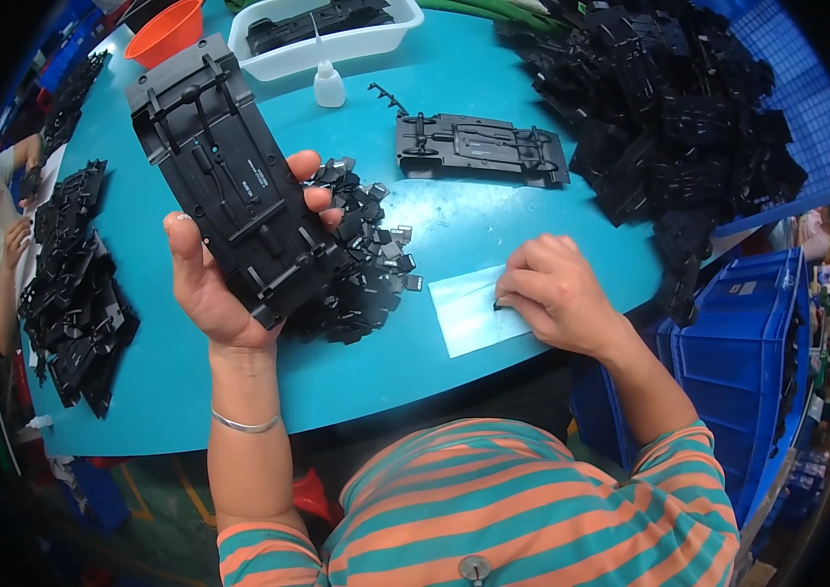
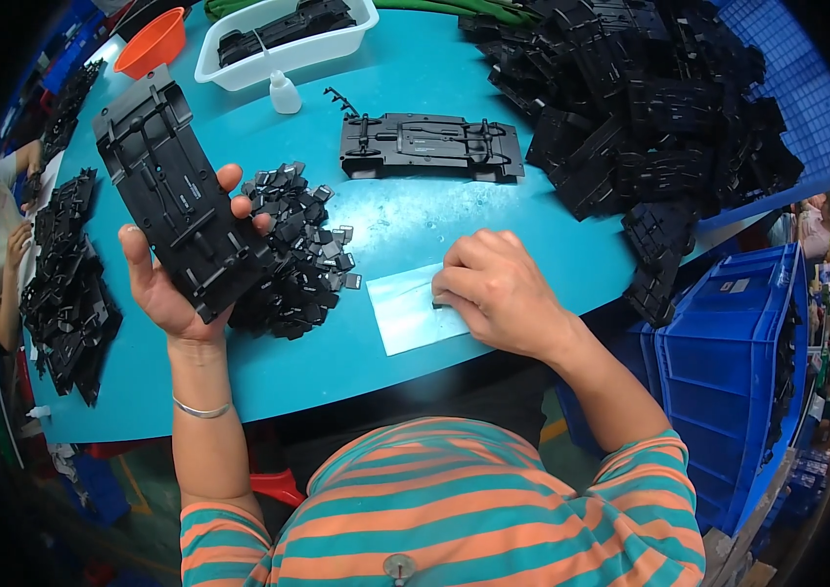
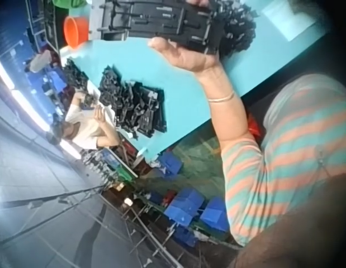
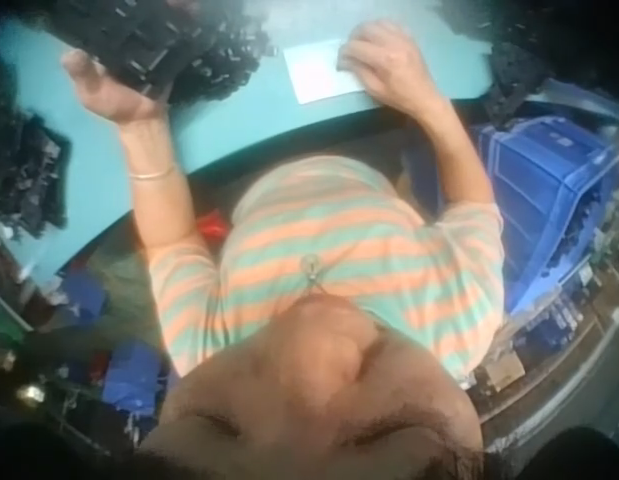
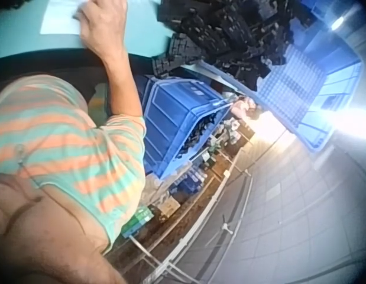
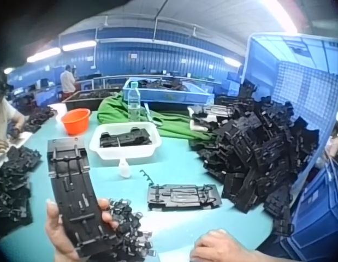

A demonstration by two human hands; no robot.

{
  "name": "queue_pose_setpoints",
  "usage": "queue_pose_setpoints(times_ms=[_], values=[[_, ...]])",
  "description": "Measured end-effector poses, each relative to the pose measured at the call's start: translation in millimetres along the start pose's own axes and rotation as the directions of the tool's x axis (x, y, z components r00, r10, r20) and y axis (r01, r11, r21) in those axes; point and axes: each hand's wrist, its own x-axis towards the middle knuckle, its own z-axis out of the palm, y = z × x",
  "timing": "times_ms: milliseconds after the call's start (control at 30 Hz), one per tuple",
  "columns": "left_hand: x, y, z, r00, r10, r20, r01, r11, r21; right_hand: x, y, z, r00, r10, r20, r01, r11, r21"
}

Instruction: The person assembles toy car chassis by picking up small plastic components, pressing them against an adhesive pad, attaching them to the chassis frames by hand, and stacking the assembled chassis.

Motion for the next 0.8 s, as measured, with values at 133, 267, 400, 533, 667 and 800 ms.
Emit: queue_pose_setpoints(times_ms=[133, 267, 400, 533, 667, 800], values=[[-0.4, 0.6, 0.4, 1.0, 0.002, -0.011, -0.003, 1.0, -0.023, 1.9, -1.7, -2.4, 1.0, -0.012, 0.005, 0.012, 1.0, 0.01], [0.8, -1.4, 2.2, 1.0, 0.01, -0.024, -0.01, 1.0, -0.02, 1.7, 1.6, 0.2, 0.999, -0.036, -0.035, 0.034, 0.998, -0.061], [1.5, -0.2, 1.1, 1.0, 0.01, -0.018, -0.01, 1.0, -0.015, -4.2, -4.1, -8.4, 0.999, -0.025, 0.045, 0.025, 1.0, 0.013], [0.7, -0.7, 8.3, 0.999, 0.014, -0.034, -0.013, 1.0, 0.028, -7.3, -6.2, -18.2, 0.966, 0.252, 0.052, -0.245, 0.839, 0.486], [0.8, -0.7, 10.6, 0.995, 0.092, -0.033, -0.081, 0.965, 0.249, -12.4, -6.6, -8.5, 0.835, 0.477, 0.274, -0.325, 0.026, 0.945], [-3.1, -0.9, 7.5, 0.992, 0.12, -0.031, -0.108, 0.96, 0.258, -15.6, -10.7, -6.9, 0.855, 0.376, 0.357, -0.244, -0.315, 0.917]])
